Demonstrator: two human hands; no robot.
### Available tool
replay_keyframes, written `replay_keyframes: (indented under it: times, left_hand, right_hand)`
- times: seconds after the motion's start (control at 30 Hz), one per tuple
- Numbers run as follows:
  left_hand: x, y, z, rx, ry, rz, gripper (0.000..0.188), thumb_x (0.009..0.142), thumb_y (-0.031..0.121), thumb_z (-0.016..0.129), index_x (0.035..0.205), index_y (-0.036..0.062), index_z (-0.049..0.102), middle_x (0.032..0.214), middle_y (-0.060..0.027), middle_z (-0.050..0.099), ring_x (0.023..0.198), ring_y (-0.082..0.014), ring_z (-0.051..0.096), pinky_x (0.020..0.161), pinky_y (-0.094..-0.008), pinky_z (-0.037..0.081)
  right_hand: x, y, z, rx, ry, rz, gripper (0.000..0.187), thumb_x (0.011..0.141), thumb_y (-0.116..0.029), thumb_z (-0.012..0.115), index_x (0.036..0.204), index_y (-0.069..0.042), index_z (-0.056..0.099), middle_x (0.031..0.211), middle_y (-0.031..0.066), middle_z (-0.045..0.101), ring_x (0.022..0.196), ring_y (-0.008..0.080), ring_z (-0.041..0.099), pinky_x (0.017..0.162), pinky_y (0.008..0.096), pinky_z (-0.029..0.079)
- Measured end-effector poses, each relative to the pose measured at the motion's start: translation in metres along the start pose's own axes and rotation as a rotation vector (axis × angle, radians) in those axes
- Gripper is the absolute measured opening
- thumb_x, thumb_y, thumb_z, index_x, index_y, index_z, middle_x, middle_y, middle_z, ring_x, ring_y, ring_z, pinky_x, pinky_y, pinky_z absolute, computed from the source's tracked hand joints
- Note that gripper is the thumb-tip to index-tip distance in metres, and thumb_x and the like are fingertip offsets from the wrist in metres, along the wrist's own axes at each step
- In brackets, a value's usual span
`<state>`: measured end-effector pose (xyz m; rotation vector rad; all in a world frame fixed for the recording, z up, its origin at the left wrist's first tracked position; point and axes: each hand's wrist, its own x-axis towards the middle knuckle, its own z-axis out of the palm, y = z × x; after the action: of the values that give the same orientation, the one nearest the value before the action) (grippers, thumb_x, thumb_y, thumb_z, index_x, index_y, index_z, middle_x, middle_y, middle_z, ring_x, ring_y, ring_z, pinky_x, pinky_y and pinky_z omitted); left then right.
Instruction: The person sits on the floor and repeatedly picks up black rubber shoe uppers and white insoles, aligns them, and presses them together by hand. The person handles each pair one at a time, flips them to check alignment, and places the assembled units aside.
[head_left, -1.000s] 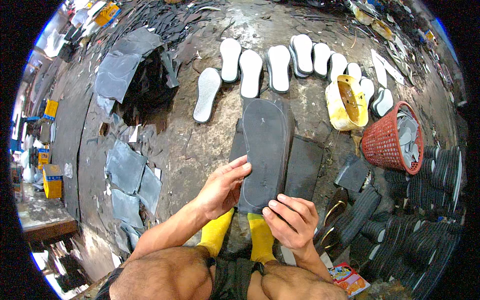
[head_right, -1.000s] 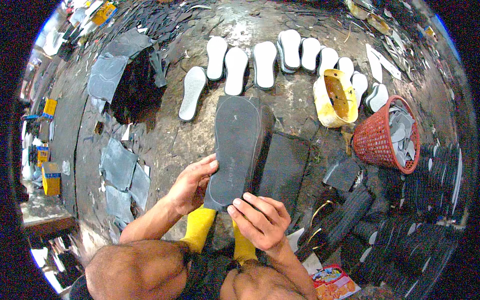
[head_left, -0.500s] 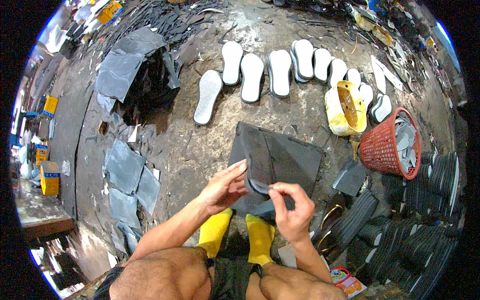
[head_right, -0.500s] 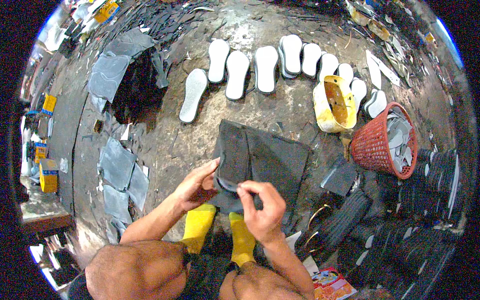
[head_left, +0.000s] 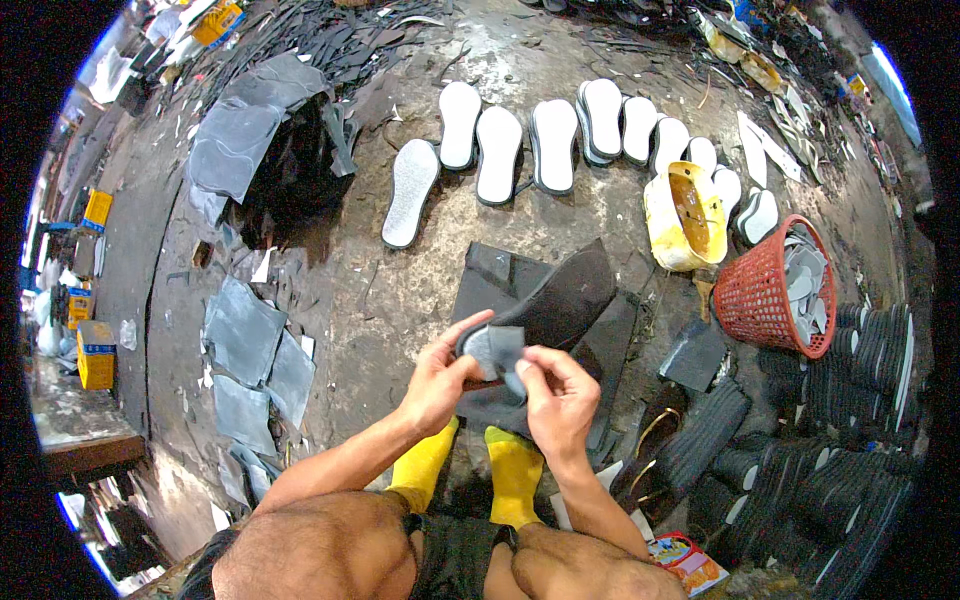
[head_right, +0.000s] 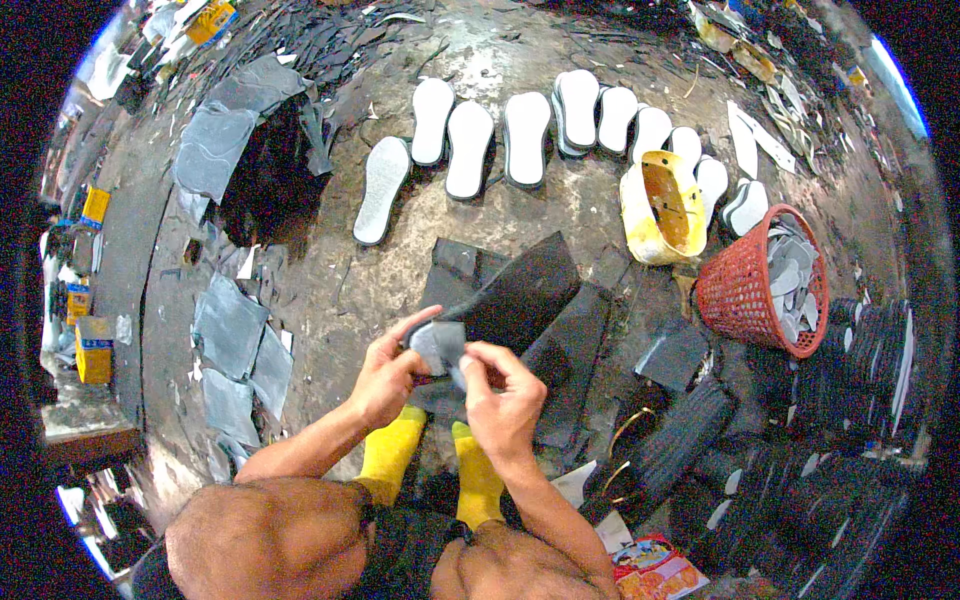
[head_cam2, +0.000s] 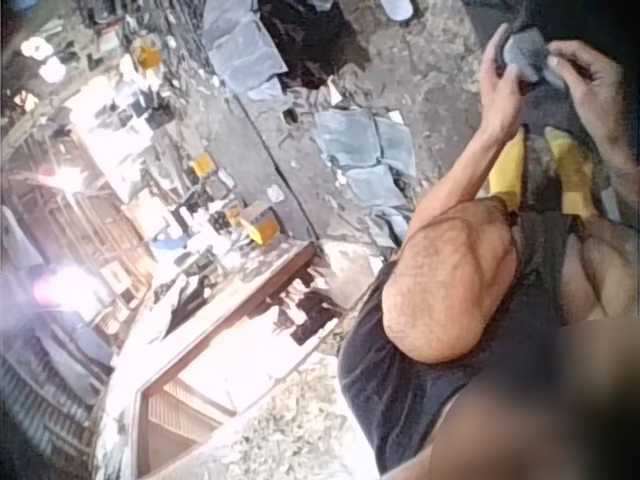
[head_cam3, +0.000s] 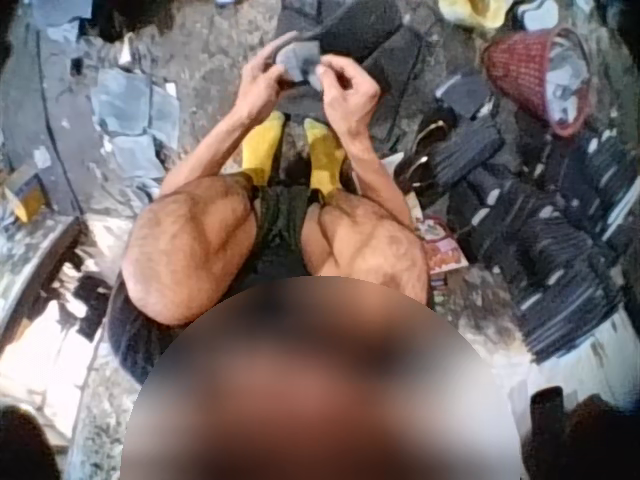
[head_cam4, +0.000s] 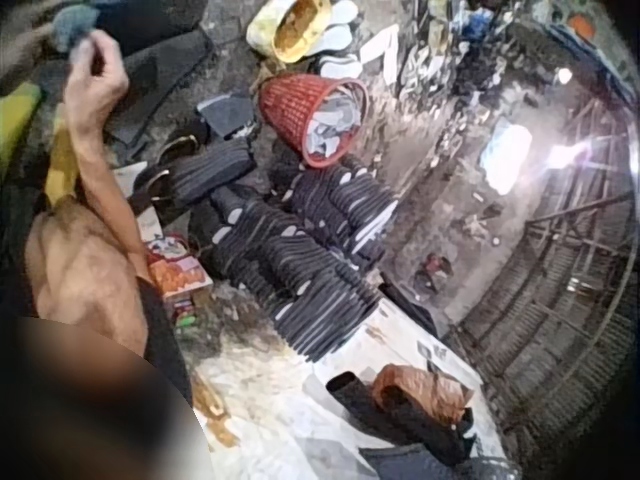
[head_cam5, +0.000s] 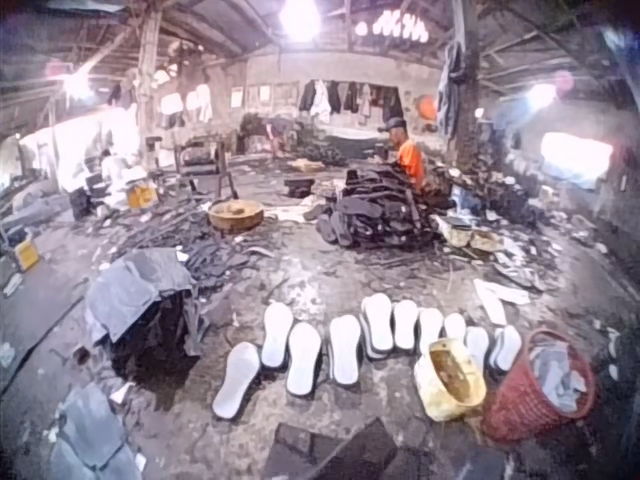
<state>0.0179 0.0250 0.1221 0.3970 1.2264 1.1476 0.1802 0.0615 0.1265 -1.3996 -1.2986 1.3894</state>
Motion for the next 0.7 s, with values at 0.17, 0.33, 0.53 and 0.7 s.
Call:
replay_keyframes:
  times: [0.17, 0.33, 0.53, 0.7]
  left_hand:
    - [0.01, -0.011, -0.064, -0.386, 0.299, -0.024, 0.069, 0.074, -0.002, 0.043, 0.14, 0.0122, 0.052, 0.126, -0.0127, 0.058, 0.104, -0.0305, 0.063, 0.081, -0.0494, 0.063]
    - [-0.003, -0.001, -0.185, -0.597, 0.607, 0.274, 0.071, 0.077, 0.002, 0.044, 0.146, 0.0157, 0.043, 0.136, -0.0159, 0.055, 0.115, -0.0361, 0.061, 0.086, -0.047, 0.06]
    - [-0.011, 0.01, -0.177, -0.613, 0.427, 0.383, 0.071, 0.081, 0.002, 0.044, 0.15, 0.0166, 0.044, 0.143, -0.0129, 0.054, 0.122, -0.0318, 0.06, 0.089, -0.0385, 0.06]
    - [0.001, -0.001, -0.097, -0.56, 0.035, -0.042, 0.078, 0.07, 0.006, 0.051, 0.148, 0.0103, 0.044, 0.14, -0.0128, 0.054, 0.118, -0.0333, 0.062, 0.075, -0.0452, 0.067]
  right_hand:
    - [0.051, 0.0, -0.04, 0.24, 0.47, -0.134, 0.016, 0.09, -0.004, 0.069, 0.105, 0.0, 0.072, 0.103, 0.0057, 0.071, 0.093, 0.0148, 0.064, 0.087, 0.0299, 0.051]
    - [0.063, 0.035, -0.085, 0.708, 0.695, 0.086, 0.026, 0.092, -0.01, 0.064, 0.116, -0.001, 0.063, 0.108, 0.0078, 0.068, 0.1, 0.0241, 0.063, 0.094, 0.038, 0.049]
    - [-0.064, 0.113, -0.03, 0.895, -0.072, 1.148, 0.013, 0.095, -0.013, 0.058, 0.104, -0.003, 0.06, 0.114, 0.0214, 0.068, 0.1, 0.0358, 0.068, 0.089, 0.0521, 0.058]
    - [-0.032, 0.071, -0.05, 0.333, -0.325, 0.27, 0.065, 0.087, -0.004, 0.072, 0.144, -0.007, 0.04, 0.137, 0.0171, 0.058, 0.113, 0.0276, 0.065, 0.086, 0.0373, 0.059]
